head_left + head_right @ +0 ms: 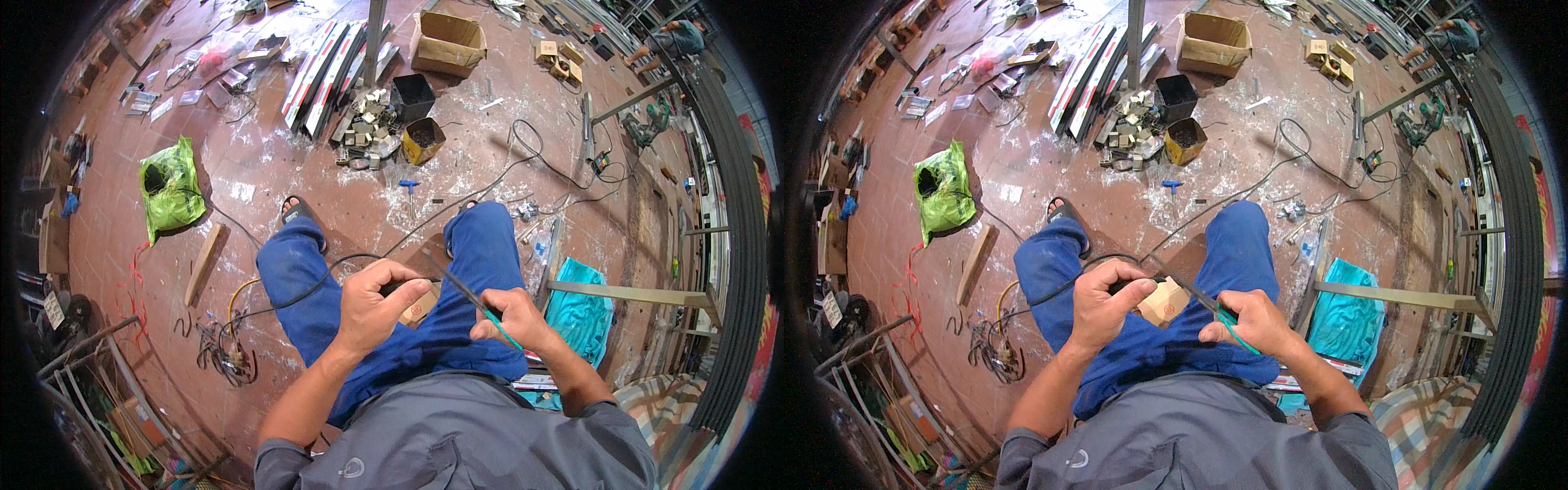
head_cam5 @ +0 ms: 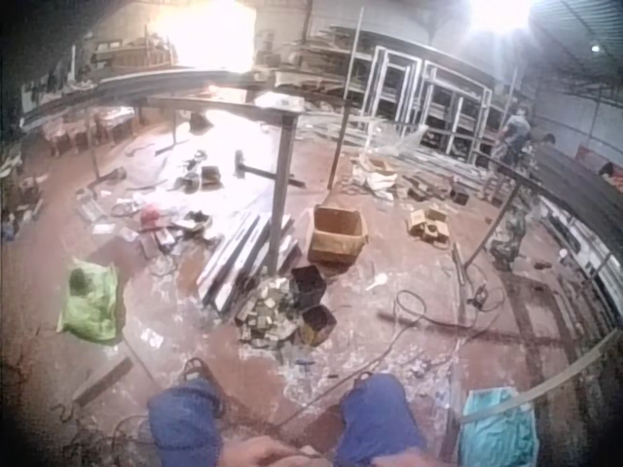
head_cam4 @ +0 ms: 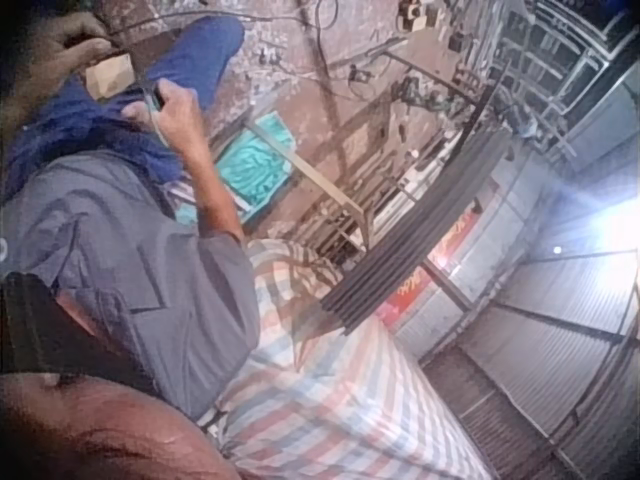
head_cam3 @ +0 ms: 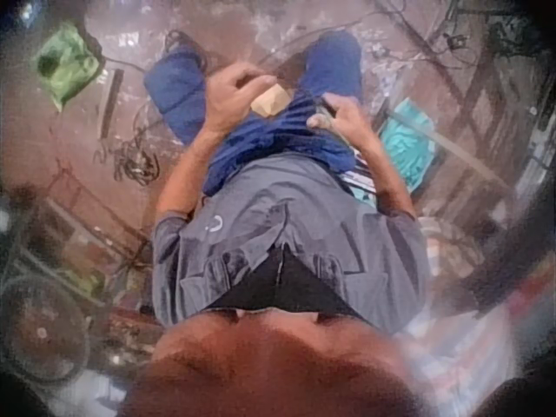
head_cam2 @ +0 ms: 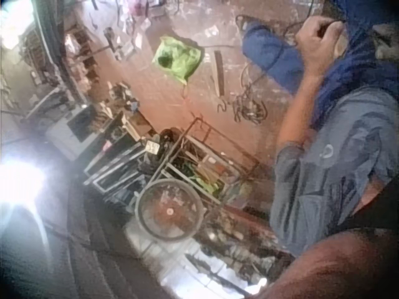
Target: The person sits on the floor and uses scissors to cut black cables from long packaged items. They repeatedly pick up packages, cut the cables, and place the cut pieces into a green bag.
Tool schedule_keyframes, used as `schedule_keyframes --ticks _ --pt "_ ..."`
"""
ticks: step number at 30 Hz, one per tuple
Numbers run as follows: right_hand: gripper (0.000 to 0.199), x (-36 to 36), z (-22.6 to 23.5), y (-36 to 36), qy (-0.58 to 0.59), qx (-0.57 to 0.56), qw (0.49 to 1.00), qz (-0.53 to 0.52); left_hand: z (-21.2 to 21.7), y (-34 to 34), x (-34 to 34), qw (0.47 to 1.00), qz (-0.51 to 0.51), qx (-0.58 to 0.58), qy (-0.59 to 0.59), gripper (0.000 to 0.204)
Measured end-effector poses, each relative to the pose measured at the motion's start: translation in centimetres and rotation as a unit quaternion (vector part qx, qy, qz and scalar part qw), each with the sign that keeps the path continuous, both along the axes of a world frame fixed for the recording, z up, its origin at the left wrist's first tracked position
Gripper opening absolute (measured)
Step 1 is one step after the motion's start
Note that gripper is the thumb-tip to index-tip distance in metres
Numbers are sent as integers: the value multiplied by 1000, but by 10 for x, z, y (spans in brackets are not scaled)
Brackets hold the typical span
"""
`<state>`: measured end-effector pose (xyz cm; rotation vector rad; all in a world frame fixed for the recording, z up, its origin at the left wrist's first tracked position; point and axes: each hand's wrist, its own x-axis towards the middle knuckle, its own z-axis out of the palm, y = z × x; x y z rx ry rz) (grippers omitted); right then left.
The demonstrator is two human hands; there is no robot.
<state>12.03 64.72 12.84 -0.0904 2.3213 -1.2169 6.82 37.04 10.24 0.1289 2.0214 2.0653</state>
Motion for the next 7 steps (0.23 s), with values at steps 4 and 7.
schedule_keyframes --ticks 4,7 --pt "66 0 -4 2 -78 -120 982 -126 -4 -1 2 998 18 64 -4 12" --pt "68 0 -8 7 -93 -197 960 -173 -6 -6 1 998 8 62 10 9"
